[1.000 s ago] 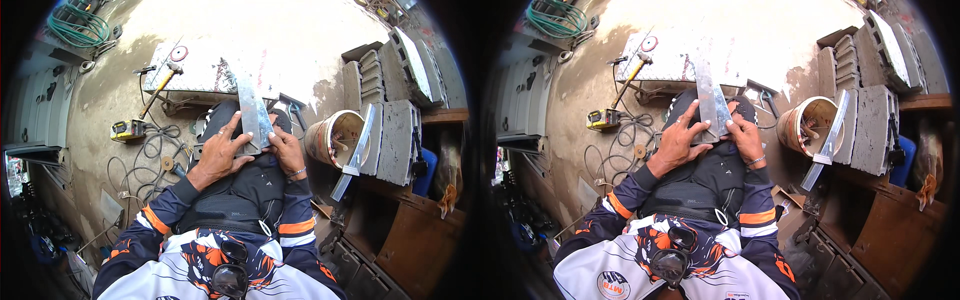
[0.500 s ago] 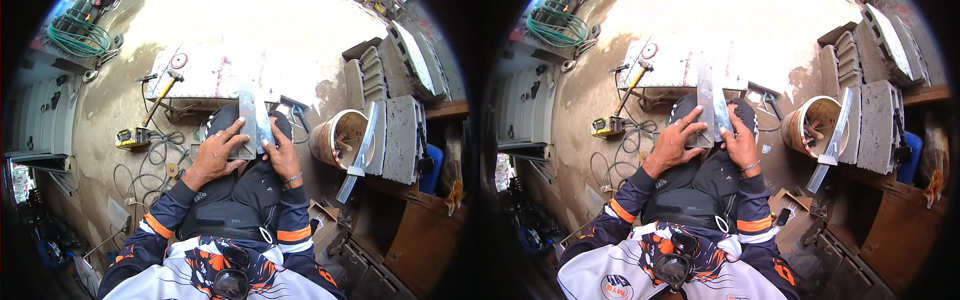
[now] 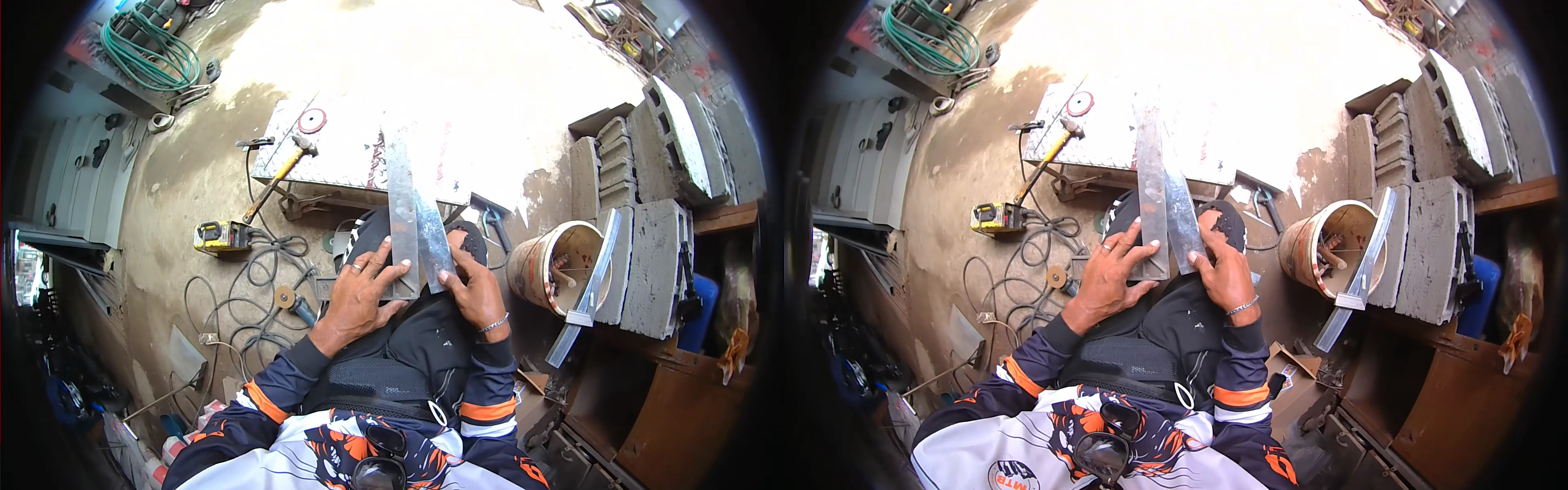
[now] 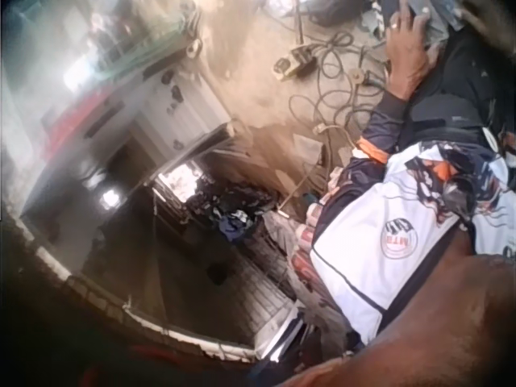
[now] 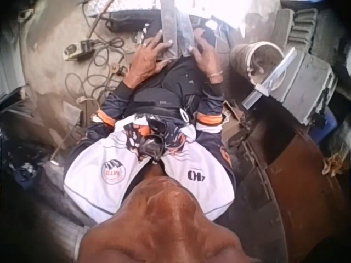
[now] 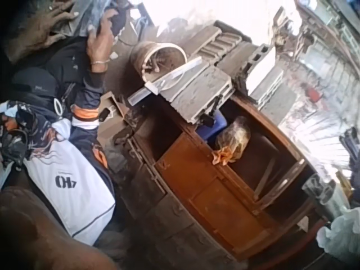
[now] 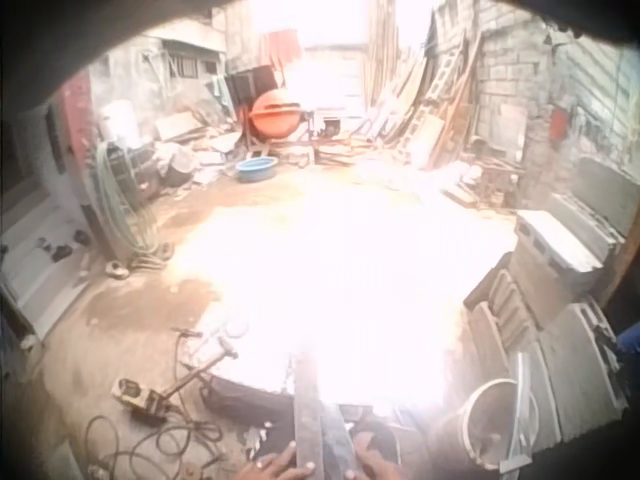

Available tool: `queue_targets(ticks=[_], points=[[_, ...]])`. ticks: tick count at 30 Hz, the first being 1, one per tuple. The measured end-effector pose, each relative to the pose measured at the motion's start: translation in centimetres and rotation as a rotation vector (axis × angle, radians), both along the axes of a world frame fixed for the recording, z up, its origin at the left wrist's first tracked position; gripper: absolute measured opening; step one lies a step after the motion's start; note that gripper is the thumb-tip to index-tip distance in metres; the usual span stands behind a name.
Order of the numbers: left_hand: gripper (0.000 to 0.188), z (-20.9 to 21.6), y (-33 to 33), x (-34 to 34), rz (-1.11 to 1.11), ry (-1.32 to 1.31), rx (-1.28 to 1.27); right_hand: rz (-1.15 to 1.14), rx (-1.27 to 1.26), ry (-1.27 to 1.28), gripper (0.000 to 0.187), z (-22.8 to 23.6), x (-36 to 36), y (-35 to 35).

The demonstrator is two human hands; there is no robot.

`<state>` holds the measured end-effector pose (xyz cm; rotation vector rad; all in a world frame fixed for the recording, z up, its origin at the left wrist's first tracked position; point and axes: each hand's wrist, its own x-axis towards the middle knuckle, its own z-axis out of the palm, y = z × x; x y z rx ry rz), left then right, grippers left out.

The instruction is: The person sits on the ground and uses a metal square ruler to measure and align a rectangular metal sheet. They repeatedly adjust the ruler's position on the sheet, checking alignment and fit against the edges.

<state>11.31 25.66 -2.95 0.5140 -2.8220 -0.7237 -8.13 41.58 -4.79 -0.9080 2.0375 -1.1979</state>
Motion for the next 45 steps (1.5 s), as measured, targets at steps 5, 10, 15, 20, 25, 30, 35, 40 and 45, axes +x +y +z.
queue_targets(ticks=[5, 10, 15, 20, 25, 30, 35, 40, 45], points=[[0.068, 0.4, -0.6, -0.3, 0.024, 0.011, -0.012, 0.005, 0.007, -0.062, 0.049, -0.3, -0.1, 0.3], [0.073, 0.2, -1.4, -0.2, -0.033, -0.053, 0.083, 0.027, 0.022, -0.069, 0.051, -1.1, -0.3, 0.8], [0.074, 0.6, -1.9, -0.4, -0.097, -0.05, 0.063, 0.032, -0.02, -0.024, 0.051, -1.0, 0.2, 0.9], [0.089, 1.1, -1.6, -0.7, -0.101, -0.078, -0.005, -0.001, 0.011, -0.085, 0.048, 0.0, 0.6, 0.1], [0.106, 0.8, -1.4, -1.8, -0.094, -0.103, -0.033, -0.039, -0.05, -0.202, 0.036, -1.0, 0.9, -0.4], [0.105, 1.0, -1.2, -2.7, -0.063, -0.024, -0.049, -0.047, -0.084, -0.279, 0.025, -0.5, 0.6, -0.9], [0.1, -0.2, -0.9, -2.7, -0.083, -0.037, -0.081, -0.031, -0.033, -0.286, 0.022, 0.0, -0.1, -0.9], [0.098, -0.7, 0.1, -3.0, -0.024, 0.024, -0.157, -0.048, -0.066, -0.307, 0.022, -0.6, -0.4, -1.0], [0.101, -0.9, 0.3, -4.0, -0.024, 0.009, -0.125, -0.157, -0.171, -0.301, 0.017, -2.0, -0.5, -0.9]])
